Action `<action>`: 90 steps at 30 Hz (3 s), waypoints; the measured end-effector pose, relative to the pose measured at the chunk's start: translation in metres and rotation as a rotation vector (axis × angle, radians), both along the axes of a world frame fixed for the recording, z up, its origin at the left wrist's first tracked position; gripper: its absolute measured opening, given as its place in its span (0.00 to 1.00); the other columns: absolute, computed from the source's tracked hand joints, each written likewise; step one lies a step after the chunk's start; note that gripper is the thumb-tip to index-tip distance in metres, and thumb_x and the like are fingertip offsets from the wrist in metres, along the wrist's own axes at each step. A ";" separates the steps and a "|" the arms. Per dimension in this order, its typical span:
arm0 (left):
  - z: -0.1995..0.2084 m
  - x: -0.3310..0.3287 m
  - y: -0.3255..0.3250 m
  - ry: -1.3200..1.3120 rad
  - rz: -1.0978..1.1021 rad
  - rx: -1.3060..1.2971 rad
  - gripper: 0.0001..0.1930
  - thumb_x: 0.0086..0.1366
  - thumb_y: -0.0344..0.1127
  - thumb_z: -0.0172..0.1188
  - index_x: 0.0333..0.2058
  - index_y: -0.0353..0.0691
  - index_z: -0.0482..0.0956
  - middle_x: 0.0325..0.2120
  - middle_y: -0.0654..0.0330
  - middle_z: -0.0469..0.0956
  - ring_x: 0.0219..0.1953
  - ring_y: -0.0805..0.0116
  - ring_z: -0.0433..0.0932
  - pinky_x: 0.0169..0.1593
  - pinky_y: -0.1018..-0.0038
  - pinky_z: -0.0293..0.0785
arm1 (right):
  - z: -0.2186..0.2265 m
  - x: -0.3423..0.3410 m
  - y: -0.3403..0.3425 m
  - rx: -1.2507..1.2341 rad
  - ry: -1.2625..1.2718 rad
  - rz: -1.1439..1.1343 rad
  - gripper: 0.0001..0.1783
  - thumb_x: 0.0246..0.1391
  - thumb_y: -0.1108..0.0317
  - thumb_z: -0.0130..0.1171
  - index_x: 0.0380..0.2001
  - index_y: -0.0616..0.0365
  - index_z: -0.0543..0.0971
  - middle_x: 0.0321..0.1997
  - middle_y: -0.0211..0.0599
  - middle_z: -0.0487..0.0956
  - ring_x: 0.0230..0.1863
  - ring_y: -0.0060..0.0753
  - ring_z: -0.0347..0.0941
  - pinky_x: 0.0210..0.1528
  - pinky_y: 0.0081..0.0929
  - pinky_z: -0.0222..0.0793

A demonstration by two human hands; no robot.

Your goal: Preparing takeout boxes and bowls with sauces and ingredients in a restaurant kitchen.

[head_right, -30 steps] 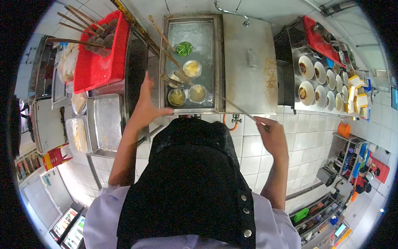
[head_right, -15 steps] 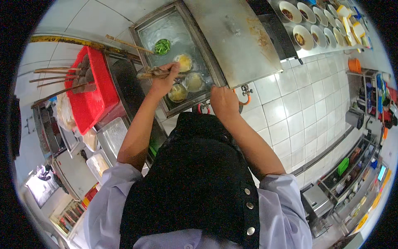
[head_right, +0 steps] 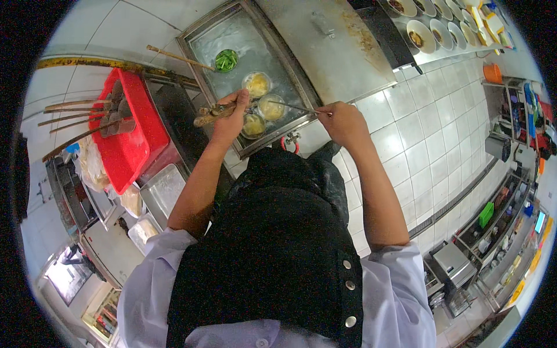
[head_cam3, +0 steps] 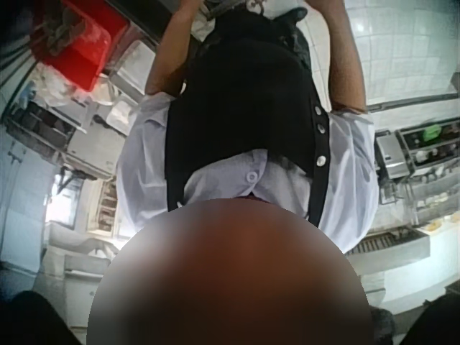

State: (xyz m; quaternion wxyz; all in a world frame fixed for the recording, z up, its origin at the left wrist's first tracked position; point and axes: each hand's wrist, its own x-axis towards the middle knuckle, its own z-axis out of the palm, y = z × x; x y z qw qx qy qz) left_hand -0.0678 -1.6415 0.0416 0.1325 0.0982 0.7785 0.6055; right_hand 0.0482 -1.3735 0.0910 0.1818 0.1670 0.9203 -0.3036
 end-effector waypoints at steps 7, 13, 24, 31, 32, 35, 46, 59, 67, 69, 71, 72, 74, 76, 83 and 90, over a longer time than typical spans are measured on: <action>0.011 0.008 0.003 0.065 -0.096 0.006 0.22 0.77 0.48 0.60 0.34 0.31 0.80 0.23 0.68 0.69 0.30 0.78 0.64 0.36 0.74 0.65 | -0.044 -0.015 -0.039 0.123 -0.053 0.012 0.16 0.61 0.56 0.61 0.42 0.52 0.89 0.40 0.53 0.87 0.43 0.57 0.84 0.50 0.47 0.80; 0.021 0.005 -0.004 0.011 -0.076 0.018 0.22 0.77 0.48 0.59 0.33 0.32 0.79 0.23 0.69 0.69 0.30 0.78 0.63 0.35 0.73 0.64 | -0.075 0.013 0.036 -0.165 0.060 -0.039 0.18 0.62 0.53 0.61 0.46 0.52 0.90 0.32 0.50 0.86 0.37 0.47 0.85 0.42 0.43 0.78; 0.029 0.006 -0.010 -0.037 -0.013 0.046 0.25 0.77 0.52 0.59 0.36 0.30 0.81 0.25 0.66 0.72 0.32 0.76 0.67 0.38 0.73 0.66 | -0.003 0.043 0.035 -0.202 0.039 -0.213 0.18 0.62 0.57 0.60 0.48 0.51 0.90 0.25 0.41 0.82 0.29 0.36 0.79 0.37 0.36 0.73; 0.027 0.009 -0.003 0.002 -0.009 0.010 0.24 0.77 0.51 0.59 0.36 0.30 0.81 0.25 0.66 0.72 0.32 0.76 0.67 0.38 0.73 0.66 | -0.005 0.022 -0.034 0.232 -0.031 -0.067 0.14 0.62 0.60 0.60 0.45 0.46 0.90 0.37 0.49 0.87 0.42 0.55 0.84 0.49 0.47 0.81; 0.027 0.009 -0.002 0.029 0.004 0.004 0.23 0.77 0.50 0.60 0.36 0.30 0.81 0.24 0.67 0.72 0.32 0.76 0.67 0.38 0.73 0.66 | -0.015 0.020 -0.040 0.235 -0.031 -0.070 0.14 0.62 0.60 0.60 0.45 0.46 0.90 0.37 0.49 0.87 0.42 0.55 0.84 0.49 0.47 0.81; 0.032 0.010 0.001 0.013 -0.026 0.022 0.22 0.77 0.48 0.60 0.35 0.31 0.81 0.23 0.67 0.71 0.30 0.77 0.67 0.36 0.74 0.66 | -0.047 0.017 -0.044 0.134 -0.031 -0.020 0.14 0.62 0.59 0.60 0.45 0.45 0.90 0.37 0.50 0.87 0.43 0.56 0.84 0.50 0.47 0.80; 0.025 0.002 -0.003 0.019 -0.047 0.053 0.23 0.77 0.49 0.60 0.33 0.31 0.81 0.22 0.70 0.68 0.29 0.78 0.64 0.34 0.74 0.63 | -0.058 0.049 0.027 -0.445 -0.109 -0.379 0.21 0.64 0.54 0.61 0.47 0.61 0.88 0.22 0.41 0.78 0.29 0.29 0.75 0.37 0.31 0.72; 0.016 0.027 -0.009 0.242 -0.324 0.041 0.14 0.71 0.32 0.65 0.27 0.29 0.78 0.23 0.54 0.75 0.27 0.64 0.72 0.34 0.64 0.70 | 0.049 -0.022 -0.031 0.183 0.176 0.056 0.13 0.62 0.60 0.60 0.44 0.44 0.90 0.32 0.52 0.86 0.35 0.59 0.84 0.42 0.49 0.81; 0.020 0.032 -0.001 0.406 -0.298 0.138 0.23 0.70 0.33 0.65 0.19 0.34 0.65 0.15 0.53 0.62 0.21 0.51 0.65 0.30 0.58 0.61 | 0.045 -0.059 -0.062 0.471 0.140 0.305 0.10 0.60 0.63 0.60 0.29 0.53 0.87 0.29 0.50 0.85 0.32 0.55 0.86 0.36 0.47 0.82; 0.022 0.034 -0.003 0.380 -0.294 0.119 0.23 0.70 0.33 0.66 0.19 0.33 0.65 0.16 0.52 0.63 0.21 0.50 0.66 0.31 0.57 0.62 | 0.055 -0.063 -0.067 0.460 0.233 0.300 0.11 0.60 0.63 0.60 0.27 0.52 0.87 0.29 0.50 0.86 0.32 0.53 0.86 0.36 0.47 0.83; 0.023 0.034 -0.001 0.382 -0.368 0.149 0.20 0.69 0.28 0.66 0.20 0.32 0.67 0.16 0.54 0.64 0.22 0.54 0.67 0.33 0.59 0.63 | 0.049 -0.079 -0.074 0.447 0.234 0.299 0.12 0.60 0.62 0.59 0.27 0.53 0.87 0.29 0.50 0.85 0.33 0.54 0.86 0.37 0.47 0.83; 0.026 0.033 0.003 0.381 -0.377 0.155 0.20 0.69 0.28 0.66 0.20 0.32 0.67 0.16 0.54 0.64 0.22 0.54 0.67 0.33 0.59 0.63 | 0.037 -0.084 -0.071 0.452 0.231 0.290 0.12 0.60 0.62 0.59 0.27 0.53 0.87 0.29 0.50 0.85 0.33 0.54 0.86 0.37 0.47 0.83; 0.031 0.032 0.007 0.371 -0.451 0.122 0.22 0.70 0.32 0.65 0.19 0.32 0.67 0.16 0.53 0.63 0.22 0.53 0.68 0.34 0.59 0.64 | 0.009 -0.093 -0.069 0.495 0.196 0.344 0.12 0.60 0.61 0.59 0.32 0.51 0.89 0.31 0.51 0.86 0.35 0.56 0.85 0.40 0.48 0.82; 0.028 0.030 0.008 0.357 -0.468 0.110 0.22 0.71 0.33 0.65 0.19 0.32 0.67 0.16 0.53 0.63 0.23 0.53 0.68 0.34 0.59 0.64 | 0.006 -0.091 -0.053 0.365 0.219 0.302 0.12 0.60 0.61 0.59 0.36 0.51 0.89 0.32 0.52 0.86 0.35 0.57 0.85 0.41 0.48 0.82; 0.031 0.032 0.009 0.350 -0.471 0.095 0.22 0.71 0.34 0.65 0.19 0.32 0.67 0.16 0.52 0.63 0.23 0.51 0.67 0.34 0.58 0.64 | 0.034 -0.068 -0.009 0.257 0.191 0.098 0.15 0.61 0.57 0.61 0.45 0.45 0.90 0.34 0.53 0.86 0.36 0.59 0.84 0.43 0.51 0.80; 0.023 0.029 0.014 0.342 -0.504 0.101 0.20 0.70 0.32 0.65 0.21 0.32 0.69 0.17 0.52 0.66 0.23 0.51 0.69 0.34 0.58 0.64 | 0.080 -0.032 -0.054 0.449 0.169 0.124 0.14 0.63 0.62 0.59 0.48 0.42 0.89 0.31 0.49 0.86 0.34 0.56 0.84 0.38 0.49 0.80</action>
